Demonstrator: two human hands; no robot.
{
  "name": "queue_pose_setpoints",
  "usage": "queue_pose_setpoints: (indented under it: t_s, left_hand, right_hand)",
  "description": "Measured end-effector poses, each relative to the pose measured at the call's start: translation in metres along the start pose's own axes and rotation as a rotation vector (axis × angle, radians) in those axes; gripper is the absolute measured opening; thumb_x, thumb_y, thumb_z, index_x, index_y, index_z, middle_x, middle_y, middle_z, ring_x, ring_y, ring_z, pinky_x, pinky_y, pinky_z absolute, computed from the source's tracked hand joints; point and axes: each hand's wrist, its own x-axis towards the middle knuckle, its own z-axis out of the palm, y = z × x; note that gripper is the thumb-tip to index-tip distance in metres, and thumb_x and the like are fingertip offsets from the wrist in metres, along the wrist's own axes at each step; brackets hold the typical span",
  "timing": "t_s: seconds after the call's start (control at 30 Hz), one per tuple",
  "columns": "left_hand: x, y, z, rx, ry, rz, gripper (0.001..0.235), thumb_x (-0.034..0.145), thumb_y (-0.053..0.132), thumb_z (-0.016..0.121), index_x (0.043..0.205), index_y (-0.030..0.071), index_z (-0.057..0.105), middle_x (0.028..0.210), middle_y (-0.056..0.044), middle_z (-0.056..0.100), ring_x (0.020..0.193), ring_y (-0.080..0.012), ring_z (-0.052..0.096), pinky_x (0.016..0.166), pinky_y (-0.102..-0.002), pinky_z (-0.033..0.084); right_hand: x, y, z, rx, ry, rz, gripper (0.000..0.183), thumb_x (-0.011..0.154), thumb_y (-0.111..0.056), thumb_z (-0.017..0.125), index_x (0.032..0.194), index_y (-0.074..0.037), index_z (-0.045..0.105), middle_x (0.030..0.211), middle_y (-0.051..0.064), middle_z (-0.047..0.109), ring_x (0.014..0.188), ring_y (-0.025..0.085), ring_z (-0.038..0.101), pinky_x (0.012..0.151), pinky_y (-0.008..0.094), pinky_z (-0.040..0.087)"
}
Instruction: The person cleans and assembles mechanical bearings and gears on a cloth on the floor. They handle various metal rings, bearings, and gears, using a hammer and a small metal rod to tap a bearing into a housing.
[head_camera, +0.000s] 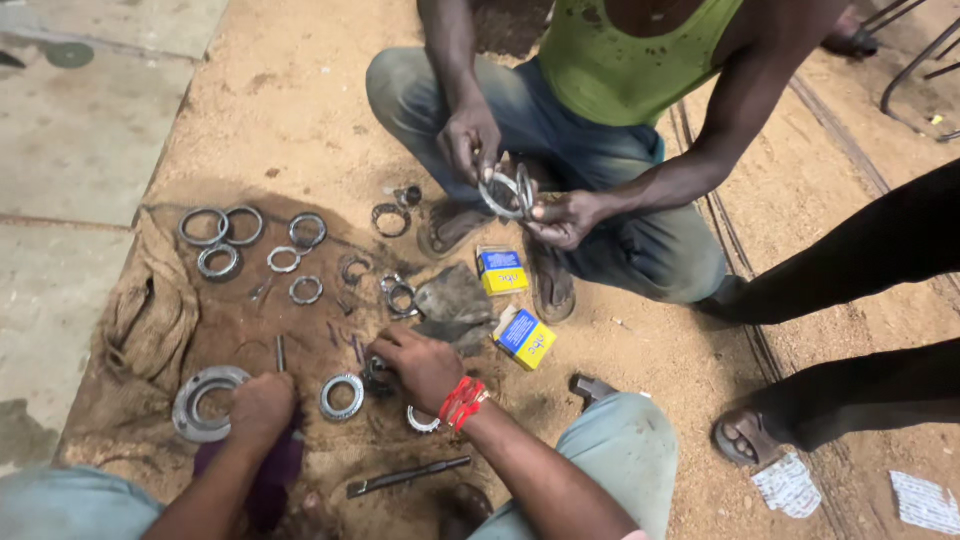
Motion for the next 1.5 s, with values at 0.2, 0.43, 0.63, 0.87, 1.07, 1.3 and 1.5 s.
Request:
queue_pose_setpoints:
  t_s: [0.2, 0.43, 0.63, 0.87, 1.07, 1.3, 1.5]
  left_hand:
    - [-0.015, 0.051, -0.150, -0.300, -0.280, 0.018, 0.092, 0.088, 0.048, 0.073, 0.161, 0.023, 0.024, 0.160, -0.021, 0.035, 0.132, -0.0390, 0.057, 0.107, -0.049, 0.052]
    - [-0.046, 0.115, -0.174, -0.889, 0.252, 0.376, 0.076, 0.080, 0.027, 0.080, 0.146, 0.012, 0.045, 0.132, -0.018, 0.063, 0.118, -0.0377, 0.064, 0.097, -0.048, 0.053]
    - [-0.053, 0.114, -0.180, -0.868, 0.358, 0.407, 0.049, 0.084, 0.019, 0.075, 0.132, 0.012, 0.065, 0.126, -0.014, 0.072, 0.106, -0.0350, 0.072, 0.089, -0.046, 0.057]
    - [-0.042, 0.117, -0.180, -0.813, 0.133, 0.290, 0.053, 0.086, 0.035, 0.074, 0.135, 0.018, 0.063, 0.118, -0.009, 0.075, 0.082, -0.0269, 0.078, 0.082, -0.044, 0.063]
    - [-0.043, 0.115, -0.183, -0.820, 0.147, 0.306, 0.055, 0.084, 0.041, 0.072, 0.135, 0.020, 0.065, 0.116, -0.007, 0.077, 0.072, -0.0224, 0.078, 0.079, -0.046, 0.064]
    - [-0.047, 0.109, -0.191, -0.894, 0.256, 0.364, 0.049, 0.082, 0.031, 0.079, 0.127, 0.014, 0.067, 0.110, -0.012, 0.078, 0.082, -0.0288, 0.078, 0.079, -0.045, 0.060]
    - [-0.044, 0.111, -0.183, -0.982, 0.366, 0.323, 0.044, 0.078, 0.031, 0.084, 0.114, 0.008, 0.072, 0.099, -0.012, 0.079, 0.090, -0.0265, 0.078, 0.080, -0.041, 0.061]
  right_hand:
    - [0.002, 0.011, -0.026, 0.139, 0.008, 0.067, 0.038, 0.088, -0.020, 0.075, 0.125, -0.017, 0.064, 0.130, 0.008, 0.067, 0.108, 0.034, 0.069, 0.087, 0.045, 0.057]
    - [0.005, 0.004, -0.028, 0.513, 0.115, 0.215, 0.054, 0.088, -0.016, 0.078, 0.136, -0.008, 0.054, 0.123, 0.015, 0.071, 0.113, 0.030, 0.071, 0.094, 0.041, 0.059]
    - [0.000, 0.027, -0.084, 1.438, 0.408, 0.565, 0.055, 0.093, -0.033, 0.067, 0.139, -0.006, 0.053, 0.129, 0.015, 0.069, 0.110, 0.026, 0.070, 0.088, 0.040, 0.059]
    - [0.001, 0.042, -0.113, 1.763, 0.572, 0.676, 0.064, 0.095, -0.051, 0.060, 0.141, -0.006, 0.051, 0.134, 0.011, 0.066, 0.120, 0.024, 0.064, 0.096, 0.039, 0.053]
    - [0.014, 0.048, -0.113, 1.779, 0.617, 0.707, 0.063, 0.094, -0.050, 0.062, 0.137, -0.006, 0.053, 0.134, 0.010, 0.066, 0.121, 0.023, 0.065, 0.096, 0.038, 0.055]
    - [0.021, 0.059, -0.097, 1.760, 0.619, 0.788, 0.060, 0.093, -0.048, 0.066, 0.132, -0.004, 0.059, 0.127, 0.009, 0.070, 0.111, 0.021, 0.069, 0.092, 0.036, 0.056]
    - [0.020, 0.072, -0.091, 1.724, 0.646, 0.840, 0.048, 0.094, -0.047, 0.067, 0.123, -0.008, 0.064, 0.118, 0.003, 0.074, 0.101, 0.016, 0.070, 0.085, 0.032, 0.055]
